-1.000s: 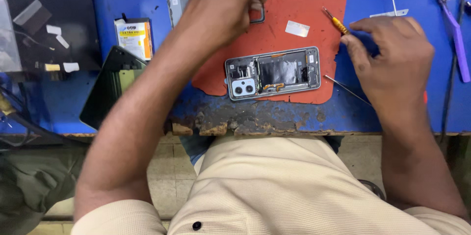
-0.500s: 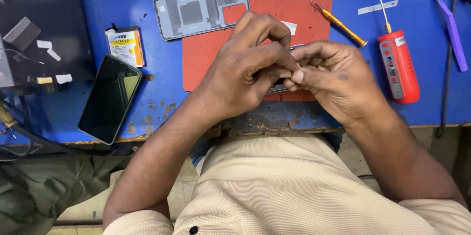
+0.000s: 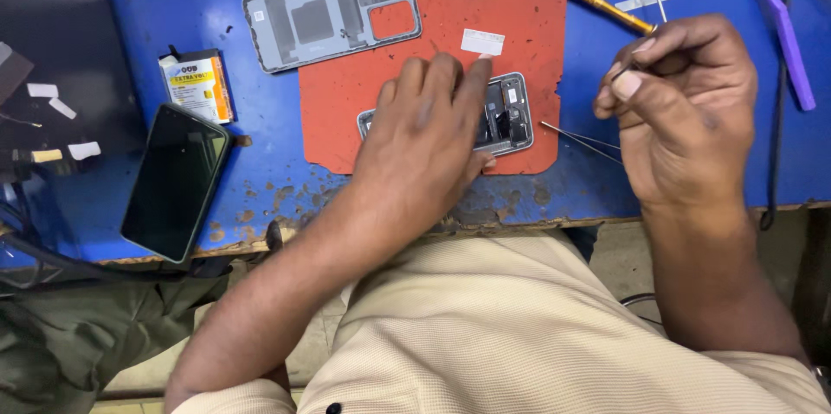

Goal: The person disassembles a smartphone, removes the camera module, and then reassembles the device using a screwdriver and a prying tool. The person also briefly handles a SIM card tray and a phone case.

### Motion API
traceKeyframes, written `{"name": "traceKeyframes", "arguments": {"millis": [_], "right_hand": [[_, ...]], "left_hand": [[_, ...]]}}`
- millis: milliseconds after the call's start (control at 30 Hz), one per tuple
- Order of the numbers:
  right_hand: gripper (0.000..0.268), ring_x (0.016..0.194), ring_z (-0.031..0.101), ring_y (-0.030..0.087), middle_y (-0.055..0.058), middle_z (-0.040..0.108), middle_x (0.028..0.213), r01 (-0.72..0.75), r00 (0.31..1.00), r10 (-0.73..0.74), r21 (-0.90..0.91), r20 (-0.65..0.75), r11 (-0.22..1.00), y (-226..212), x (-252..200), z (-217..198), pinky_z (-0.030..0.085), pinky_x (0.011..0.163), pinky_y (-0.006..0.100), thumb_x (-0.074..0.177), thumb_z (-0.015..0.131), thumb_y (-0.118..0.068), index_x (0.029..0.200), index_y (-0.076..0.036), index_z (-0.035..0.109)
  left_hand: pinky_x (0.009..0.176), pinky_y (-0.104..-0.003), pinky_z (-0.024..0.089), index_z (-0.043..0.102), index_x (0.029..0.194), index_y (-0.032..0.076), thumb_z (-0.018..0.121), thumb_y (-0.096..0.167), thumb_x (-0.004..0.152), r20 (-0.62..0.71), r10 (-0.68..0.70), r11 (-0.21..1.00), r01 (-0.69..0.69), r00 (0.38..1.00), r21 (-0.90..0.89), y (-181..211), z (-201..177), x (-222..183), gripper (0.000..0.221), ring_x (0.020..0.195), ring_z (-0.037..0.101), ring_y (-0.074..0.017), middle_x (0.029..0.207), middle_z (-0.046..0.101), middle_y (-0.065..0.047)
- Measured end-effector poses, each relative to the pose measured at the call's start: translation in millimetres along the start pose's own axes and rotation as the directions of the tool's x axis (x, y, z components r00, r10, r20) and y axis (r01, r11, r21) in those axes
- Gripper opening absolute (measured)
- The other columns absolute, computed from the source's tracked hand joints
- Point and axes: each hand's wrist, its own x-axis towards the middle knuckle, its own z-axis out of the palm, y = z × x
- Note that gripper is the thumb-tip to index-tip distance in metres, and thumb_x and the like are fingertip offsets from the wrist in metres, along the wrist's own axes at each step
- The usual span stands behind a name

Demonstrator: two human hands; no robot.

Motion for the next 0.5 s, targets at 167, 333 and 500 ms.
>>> {"name": "traceKeyframes", "arguments": {"millis": [167, 333, 500], "right_hand": [[0.016, 0.082, 0.071, 0.020, 0.015, 0.069, 0.100, 0.084, 0.996, -0.086, -0.069, -0.021, 0.994, -2.7, -7.0, 4.4, 0.061, 0.076, 0.033, 0.103, 0.071, 0.012, 0.108, 0.003, 0.059], [0.016, 0.083, 0.072, 0.019, 0.014, 0.069, 0.096, 0.174, 0.984, -0.179, -0.147, -0.022, 0.974, -11.0, -13.2, 16.3, 0.063, 0.077, 0.032, 0.100, 0.072, 0.009, 0.105, 0.002, 0.059], [0.017, 0.084, 0.072, 0.016, 0.012, 0.068, 0.095, 0.310, 0.950, -0.313, -0.211, 0.019, 0.927, -26.2, -18.3, 36.8, 0.065, 0.077, 0.032, 0.099, 0.072, 0.008, 0.106, 0.001, 0.059]], "left_hand": [[0.086, -0.046, 0.047, 0.051, 0.123, -0.003, 0.087, 0.022, 0.074, 0.133, -0.061, 0.997, 0.067, 0.989, -0.041, 2.3, 1.4, 12.4, 0.066, 0.103, 0.058, -0.0350, 0.114, 0.051, -0.021], [0.078, -0.047, 0.044, 0.050, 0.128, 0.000, 0.090, 0.026, 0.070, 0.020, -0.007, 0.995, 0.009, 1.000, -0.099, 12.2, -7.4, 5.8, 0.075, 0.100, 0.062, -0.0344, 0.104, 0.057, -0.015], [0.082, -0.046, 0.044, 0.049, 0.125, 0.012, 0.097, 0.025, 0.069, -0.220, 0.000, 0.992, -0.028, 0.975, -0.127, 9.9, -17.5, -5.4, 0.075, 0.095, 0.059, -0.0301, 0.102, 0.057, -0.010]]}}
